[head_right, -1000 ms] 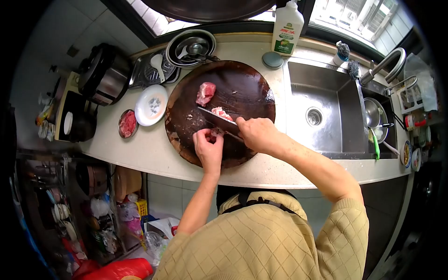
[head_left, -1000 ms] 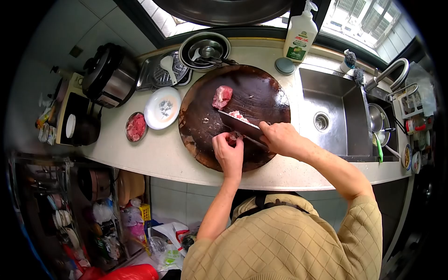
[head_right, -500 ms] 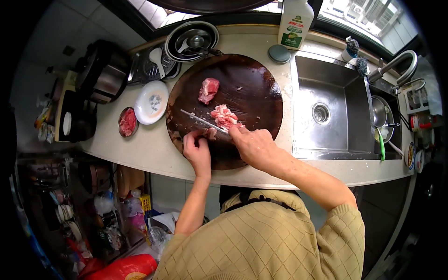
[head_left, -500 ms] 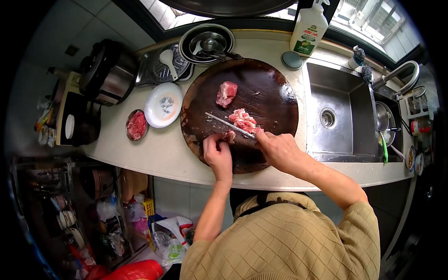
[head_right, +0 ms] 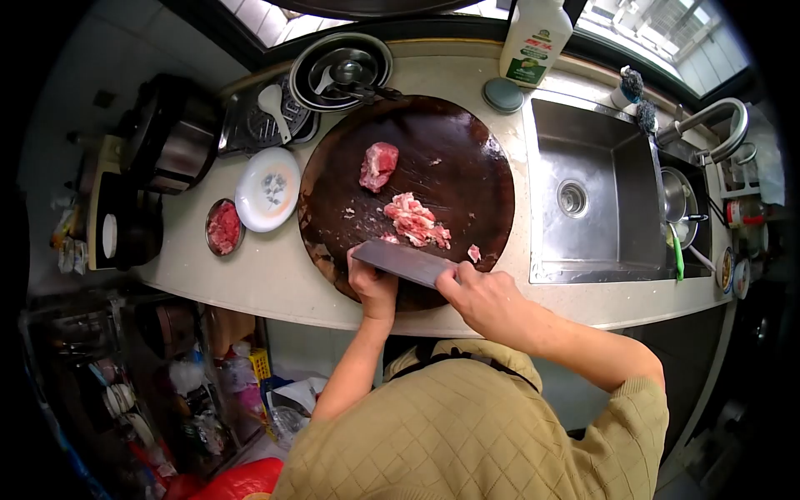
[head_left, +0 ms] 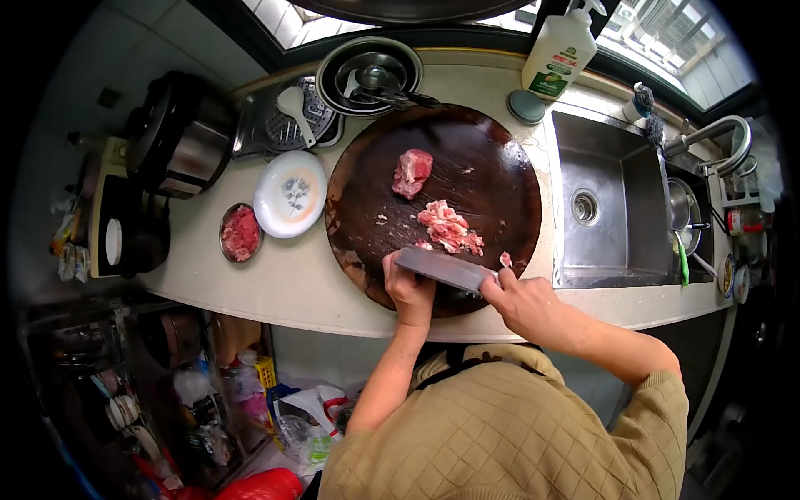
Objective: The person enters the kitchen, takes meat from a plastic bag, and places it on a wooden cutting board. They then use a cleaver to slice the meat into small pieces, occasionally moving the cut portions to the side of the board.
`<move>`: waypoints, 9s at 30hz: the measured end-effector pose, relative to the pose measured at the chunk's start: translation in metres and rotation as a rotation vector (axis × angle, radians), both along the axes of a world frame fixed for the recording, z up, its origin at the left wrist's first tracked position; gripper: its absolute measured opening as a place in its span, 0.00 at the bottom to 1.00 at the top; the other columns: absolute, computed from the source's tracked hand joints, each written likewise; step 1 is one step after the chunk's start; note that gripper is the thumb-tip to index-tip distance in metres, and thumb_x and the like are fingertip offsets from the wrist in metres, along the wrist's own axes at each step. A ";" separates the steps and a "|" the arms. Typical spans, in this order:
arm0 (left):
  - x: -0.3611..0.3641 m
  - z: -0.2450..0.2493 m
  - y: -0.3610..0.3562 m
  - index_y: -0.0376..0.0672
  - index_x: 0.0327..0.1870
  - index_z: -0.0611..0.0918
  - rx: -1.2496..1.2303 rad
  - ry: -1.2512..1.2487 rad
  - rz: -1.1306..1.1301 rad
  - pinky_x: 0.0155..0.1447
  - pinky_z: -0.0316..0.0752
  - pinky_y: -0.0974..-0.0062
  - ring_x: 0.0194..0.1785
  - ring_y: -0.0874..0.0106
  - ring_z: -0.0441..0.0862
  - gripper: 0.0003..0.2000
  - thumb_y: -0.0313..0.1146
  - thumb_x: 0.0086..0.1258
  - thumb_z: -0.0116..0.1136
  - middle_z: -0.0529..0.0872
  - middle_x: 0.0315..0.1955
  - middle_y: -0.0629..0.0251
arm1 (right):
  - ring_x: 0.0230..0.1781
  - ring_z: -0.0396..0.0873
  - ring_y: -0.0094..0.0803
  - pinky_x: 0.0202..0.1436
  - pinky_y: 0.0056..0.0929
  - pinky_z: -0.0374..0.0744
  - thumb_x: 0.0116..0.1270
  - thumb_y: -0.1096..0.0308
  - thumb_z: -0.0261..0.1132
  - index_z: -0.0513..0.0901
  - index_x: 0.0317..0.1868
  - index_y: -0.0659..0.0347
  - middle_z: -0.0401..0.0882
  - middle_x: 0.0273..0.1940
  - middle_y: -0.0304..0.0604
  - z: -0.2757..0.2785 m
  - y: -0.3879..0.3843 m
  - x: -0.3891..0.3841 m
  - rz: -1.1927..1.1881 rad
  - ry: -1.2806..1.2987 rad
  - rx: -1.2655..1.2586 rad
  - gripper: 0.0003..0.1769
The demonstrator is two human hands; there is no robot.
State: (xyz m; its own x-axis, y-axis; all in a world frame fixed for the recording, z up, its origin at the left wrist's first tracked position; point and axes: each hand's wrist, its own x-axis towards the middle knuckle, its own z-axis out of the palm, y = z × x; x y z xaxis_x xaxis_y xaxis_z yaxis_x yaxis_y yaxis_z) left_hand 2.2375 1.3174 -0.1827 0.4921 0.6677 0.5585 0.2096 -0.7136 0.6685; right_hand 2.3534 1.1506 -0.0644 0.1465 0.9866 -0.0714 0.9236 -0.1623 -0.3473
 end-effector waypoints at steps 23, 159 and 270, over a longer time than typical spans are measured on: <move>0.000 -0.003 0.004 0.38 0.42 0.83 -0.031 0.007 -0.015 0.46 0.76 0.58 0.40 0.49 0.77 0.14 0.23 0.52 0.68 0.81 0.37 0.52 | 0.21 0.79 0.43 0.20 0.39 0.75 0.59 0.73 0.60 0.72 0.46 0.63 0.75 0.29 0.48 -0.009 0.034 -0.012 -0.093 0.026 -0.057 0.14; 0.001 -0.002 -0.022 0.39 0.28 0.75 -0.135 0.086 0.006 0.41 0.76 0.62 0.38 0.56 0.79 0.07 0.19 0.52 0.61 0.82 0.33 0.58 | 0.24 0.80 0.49 0.26 0.46 0.77 0.64 0.72 0.59 0.71 0.39 0.61 0.78 0.29 0.49 -0.018 0.029 -0.021 -0.291 0.110 0.022 0.06; 0.009 -0.004 -0.005 0.38 0.40 0.84 -0.170 0.073 -0.042 0.43 0.76 0.59 0.39 0.53 0.79 0.09 0.21 0.57 0.64 0.81 0.35 0.53 | 0.22 0.80 0.43 0.21 0.39 0.76 0.58 0.74 0.61 0.75 0.47 0.64 0.77 0.33 0.46 -0.028 0.034 -0.003 -0.190 0.024 0.104 0.15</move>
State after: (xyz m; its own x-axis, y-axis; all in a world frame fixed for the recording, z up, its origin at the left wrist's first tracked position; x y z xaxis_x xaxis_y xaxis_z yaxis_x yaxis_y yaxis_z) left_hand 2.2464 1.3126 -0.1872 0.5565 0.7277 0.4010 0.2348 -0.6007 0.7642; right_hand 2.3504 1.1841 -0.0929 0.3298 0.9437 0.0241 0.8712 -0.2944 -0.3929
